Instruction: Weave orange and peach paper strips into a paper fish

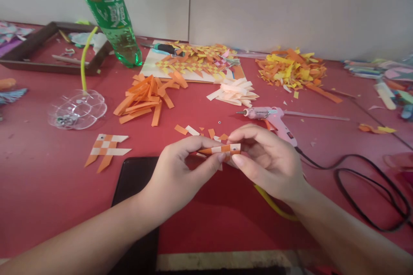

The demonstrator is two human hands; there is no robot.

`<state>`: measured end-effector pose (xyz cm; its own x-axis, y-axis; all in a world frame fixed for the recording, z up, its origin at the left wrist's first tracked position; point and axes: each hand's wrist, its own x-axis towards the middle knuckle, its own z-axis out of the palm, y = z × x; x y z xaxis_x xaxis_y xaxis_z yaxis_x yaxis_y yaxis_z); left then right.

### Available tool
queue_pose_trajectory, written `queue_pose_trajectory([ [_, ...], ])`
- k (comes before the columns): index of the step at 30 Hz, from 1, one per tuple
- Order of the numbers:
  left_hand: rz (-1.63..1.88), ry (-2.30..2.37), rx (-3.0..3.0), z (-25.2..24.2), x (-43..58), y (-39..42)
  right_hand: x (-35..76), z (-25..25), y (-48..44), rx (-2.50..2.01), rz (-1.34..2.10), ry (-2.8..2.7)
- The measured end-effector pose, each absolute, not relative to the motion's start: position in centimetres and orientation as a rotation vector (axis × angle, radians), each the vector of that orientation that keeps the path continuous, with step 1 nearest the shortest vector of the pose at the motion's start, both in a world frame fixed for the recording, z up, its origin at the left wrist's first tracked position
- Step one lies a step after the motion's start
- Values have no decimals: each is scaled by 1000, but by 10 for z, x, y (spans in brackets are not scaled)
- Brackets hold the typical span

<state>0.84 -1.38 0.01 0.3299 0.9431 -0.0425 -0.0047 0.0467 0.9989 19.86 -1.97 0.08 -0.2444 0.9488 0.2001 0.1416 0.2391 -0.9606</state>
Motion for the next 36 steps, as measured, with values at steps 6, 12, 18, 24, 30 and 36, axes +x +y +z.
queue_pose_trajectory([
  [6,919,965,1310,-1,7,-15,199,1,-19,-1046,1014,-1596],
  [12,911,984,1332,1,7,-16,198,2,-19,-1035,1015,-1620],
  [18,920,980,1345,1,7,-14,197,2,-19,-1051,963,-1664],
  [24,899,963,1315,2,7,-15,200,4,-20,-1049,988,-1653],
  [30,926,929,1088,0,8,-12,204,0,-19,-1118,1039,-1516],
  [36,911,933,1045,-1,11,-12,201,1,-16,-1058,653,-1743],
])
